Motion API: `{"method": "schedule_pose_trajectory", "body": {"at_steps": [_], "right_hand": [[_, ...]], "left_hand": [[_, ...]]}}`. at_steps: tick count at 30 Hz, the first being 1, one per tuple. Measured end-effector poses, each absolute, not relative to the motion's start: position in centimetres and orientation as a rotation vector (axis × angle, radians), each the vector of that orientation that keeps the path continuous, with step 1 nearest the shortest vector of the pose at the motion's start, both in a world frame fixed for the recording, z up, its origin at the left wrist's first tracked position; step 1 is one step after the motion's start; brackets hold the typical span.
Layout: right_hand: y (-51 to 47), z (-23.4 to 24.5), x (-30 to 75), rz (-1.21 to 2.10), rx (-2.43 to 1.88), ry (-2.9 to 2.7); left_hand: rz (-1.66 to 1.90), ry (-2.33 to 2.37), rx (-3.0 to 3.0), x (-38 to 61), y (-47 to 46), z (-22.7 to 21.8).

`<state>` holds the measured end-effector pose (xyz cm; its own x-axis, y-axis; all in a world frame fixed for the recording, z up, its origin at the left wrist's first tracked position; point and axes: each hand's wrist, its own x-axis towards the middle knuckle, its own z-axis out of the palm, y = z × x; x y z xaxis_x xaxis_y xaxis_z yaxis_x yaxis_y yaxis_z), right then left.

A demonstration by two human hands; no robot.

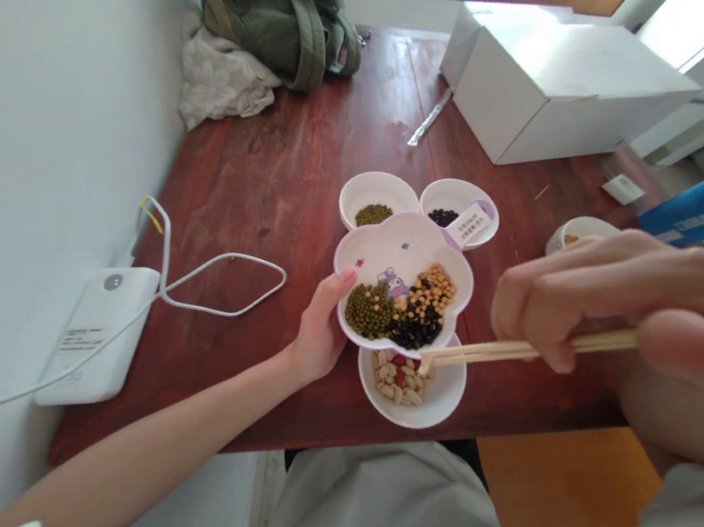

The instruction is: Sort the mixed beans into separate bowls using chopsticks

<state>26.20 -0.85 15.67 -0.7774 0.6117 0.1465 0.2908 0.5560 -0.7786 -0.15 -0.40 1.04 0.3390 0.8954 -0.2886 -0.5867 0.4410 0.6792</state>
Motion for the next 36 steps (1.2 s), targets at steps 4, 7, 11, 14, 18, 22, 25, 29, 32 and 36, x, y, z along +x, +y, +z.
{"method": "schedule_pose_trajectory", "body": {"at_steps": [4,7,11,14,18,22,25,29,32,36], "right_hand": [[-1.0,15.9,26.4,1.250,-0.736,-2.334],[-0.3,15.2,25.7,1.126,-0.818,-2.335],[0.6,14.3,24.5,1.069,-0.834,-2.411],[0.6,13.9,24.0,1.076,-0.785,-2.469],[0.2,13.5,23.9,1.011,-0.755,-2.505],[0.1,13.3,24.2,0.926,-0.775,-2.527],[0.2,13.2,24.2,0.890,-0.770,-2.501],[0.5,13.3,24.3,0.886,-0.755,-2.433],[0.3,13.8,24.5,0.904,-0.763,-2.392],[-0.5,15.1,25.5,0.926,-0.755,-2.349]], "left_hand": [[1.019,0.717,0.534,-0.1,-0.4,1.1],[1.012,0.707,0.539,-0.2,-0.4,1.2],[1.011,0.664,0.529,-0.2,-0.3,1.1],[1.015,0.645,0.518,-0.2,-0.3,1.0],[1.021,0.657,0.523,-0.1,-0.3,1.0],[1.022,0.651,0.521,-0.2,-0.3,1.0],[1.025,0.654,0.519,-0.2,-0.3,1.0],[1.014,0.663,0.511,-0.2,-0.3,1.1],[1.012,0.688,0.519,-0.2,-0.3,1.2],[1.020,0.724,0.529,-0.2,-0.4,1.3]]}}
